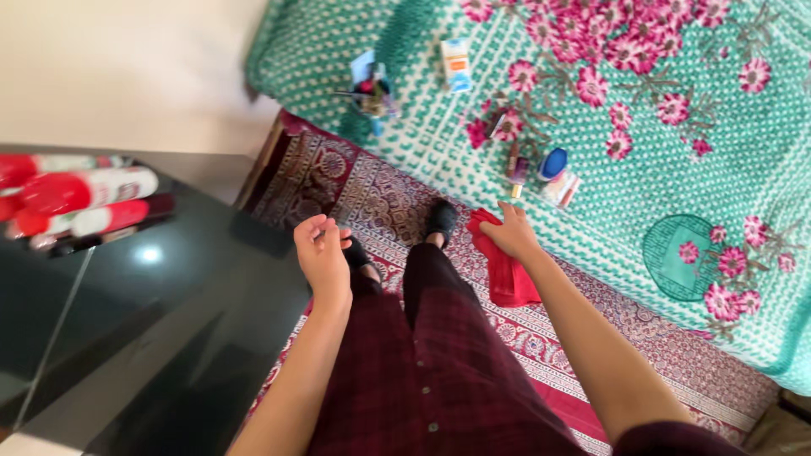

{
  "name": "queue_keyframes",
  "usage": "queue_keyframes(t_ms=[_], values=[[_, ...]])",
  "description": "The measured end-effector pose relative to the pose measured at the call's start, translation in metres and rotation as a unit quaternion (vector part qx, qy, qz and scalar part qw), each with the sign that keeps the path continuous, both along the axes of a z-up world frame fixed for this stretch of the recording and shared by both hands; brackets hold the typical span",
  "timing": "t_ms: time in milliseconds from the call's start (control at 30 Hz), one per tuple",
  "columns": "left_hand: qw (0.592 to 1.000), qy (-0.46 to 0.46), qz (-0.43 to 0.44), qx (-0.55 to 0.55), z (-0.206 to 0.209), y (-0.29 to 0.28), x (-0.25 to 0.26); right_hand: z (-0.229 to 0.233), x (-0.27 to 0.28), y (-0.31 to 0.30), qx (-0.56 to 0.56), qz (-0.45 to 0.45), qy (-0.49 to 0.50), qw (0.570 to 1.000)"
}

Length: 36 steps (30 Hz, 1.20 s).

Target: The person cleans various cosmetic items and bottles using a red cloth, wiping the sides and lids of several containers before placing them on a black table.

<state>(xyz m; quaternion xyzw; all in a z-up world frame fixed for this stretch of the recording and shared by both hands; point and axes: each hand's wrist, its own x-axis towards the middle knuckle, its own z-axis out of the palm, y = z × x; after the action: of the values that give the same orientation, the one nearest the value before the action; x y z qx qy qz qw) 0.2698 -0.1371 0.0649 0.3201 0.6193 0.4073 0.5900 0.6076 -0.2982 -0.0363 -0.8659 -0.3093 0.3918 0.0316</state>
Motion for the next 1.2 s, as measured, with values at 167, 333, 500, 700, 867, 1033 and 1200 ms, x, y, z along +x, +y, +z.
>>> queue_keyframes(t_ms=[167, 333, 500, 700, 867, 1033, 1200], values=[[0.998, -0.005, -0.052, -0.037, 0.022, -0.012, 0.036, -0.067, 0.057, -0.019, -0.041, -0.021, 0.02, 0.999], [0.994, 0.05, -0.056, -0.075, 0.03, -0.026, 0.036, -0.101, 0.074, -0.007, -0.071, 0.012, 0.052, 0.996], [0.991, 0.061, -0.073, -0.1, 0.021, -0.042, 0.04, -0.105, 0.087, 0.003, -0.028, -0.055, 0.098, 0.993], [0.958, -0.023, -0.202, -0.202, -0.004, -0.048, 0.066, -0.037, 0.1, -0.008, 0.013, -0.044, 0.131, 0.99], [0.922, -0.071, -0.311, -0.218, -0.037, -0.017, 0.103, 0.11, 0.077, 0.002, 0.146, 0.192, 0.111, 0.964], [0.801, -0.172, -0.503, -0.274, 0.023, 0.033, 0.126, 0.283, 0.044, 0.053, 0.119, 0.319, 0.216, 0.915], [0.699, -0.346, -0.579, -0.237, 0.093, 0.043, 0.094, 0.357, 0.001, 0.091, 0.193, 0.389, 0.186, 0.881]])
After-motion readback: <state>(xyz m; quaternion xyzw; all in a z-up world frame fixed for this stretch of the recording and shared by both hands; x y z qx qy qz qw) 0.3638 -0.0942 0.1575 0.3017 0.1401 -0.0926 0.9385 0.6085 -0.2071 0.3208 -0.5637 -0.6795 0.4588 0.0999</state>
